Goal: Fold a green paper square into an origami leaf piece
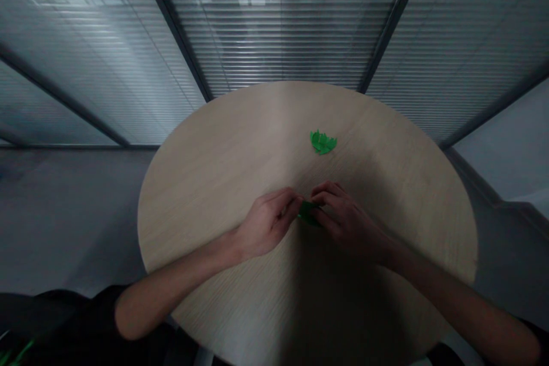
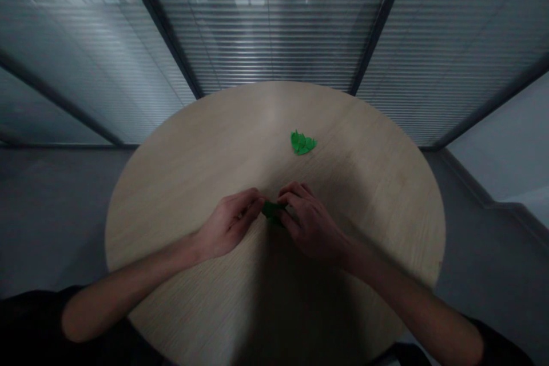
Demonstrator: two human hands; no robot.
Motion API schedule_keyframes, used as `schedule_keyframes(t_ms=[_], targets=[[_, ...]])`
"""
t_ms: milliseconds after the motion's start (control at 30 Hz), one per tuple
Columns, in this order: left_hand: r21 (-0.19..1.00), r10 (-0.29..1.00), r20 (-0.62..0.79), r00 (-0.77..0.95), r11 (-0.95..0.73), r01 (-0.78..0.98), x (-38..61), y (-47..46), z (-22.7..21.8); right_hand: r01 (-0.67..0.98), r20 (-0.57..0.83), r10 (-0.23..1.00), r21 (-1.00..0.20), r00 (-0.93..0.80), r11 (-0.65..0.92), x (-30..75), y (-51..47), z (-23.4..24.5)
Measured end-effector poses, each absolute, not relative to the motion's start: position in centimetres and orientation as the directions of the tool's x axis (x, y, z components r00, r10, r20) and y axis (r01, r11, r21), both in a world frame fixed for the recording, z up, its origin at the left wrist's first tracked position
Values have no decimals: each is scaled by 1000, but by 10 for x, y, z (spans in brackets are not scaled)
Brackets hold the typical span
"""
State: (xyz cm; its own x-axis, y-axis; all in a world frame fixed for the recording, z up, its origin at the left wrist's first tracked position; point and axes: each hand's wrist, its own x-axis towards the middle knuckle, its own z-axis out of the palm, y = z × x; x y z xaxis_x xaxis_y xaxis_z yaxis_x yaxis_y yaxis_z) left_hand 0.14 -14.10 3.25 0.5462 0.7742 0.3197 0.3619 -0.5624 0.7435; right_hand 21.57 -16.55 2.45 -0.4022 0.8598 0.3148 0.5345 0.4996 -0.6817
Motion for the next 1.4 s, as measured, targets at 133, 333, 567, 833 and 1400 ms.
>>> schedule_keyframes(t_ms=[133,333,567,833,1400], targets=[[734,767,330,551,-575,361,1,-140,34,534,317,857,-678,-407,505,215,-165,24],[768,781,258,568,-522,370,-1,-141,34,529,306,853,-681,-423,506,216,-164,21],[784,810,231,539,-483,389,-1,-140,29,522,303,860,-695,-412,495,215,-165,22],[746,776,343,529,-567,348,-1,-141,30,489,359,832,-682,-423,543,215,-164,23],[848,884,283,373,-412,333,0,-140,27,509,413,887,-729,-206,458,215,-164,18]])
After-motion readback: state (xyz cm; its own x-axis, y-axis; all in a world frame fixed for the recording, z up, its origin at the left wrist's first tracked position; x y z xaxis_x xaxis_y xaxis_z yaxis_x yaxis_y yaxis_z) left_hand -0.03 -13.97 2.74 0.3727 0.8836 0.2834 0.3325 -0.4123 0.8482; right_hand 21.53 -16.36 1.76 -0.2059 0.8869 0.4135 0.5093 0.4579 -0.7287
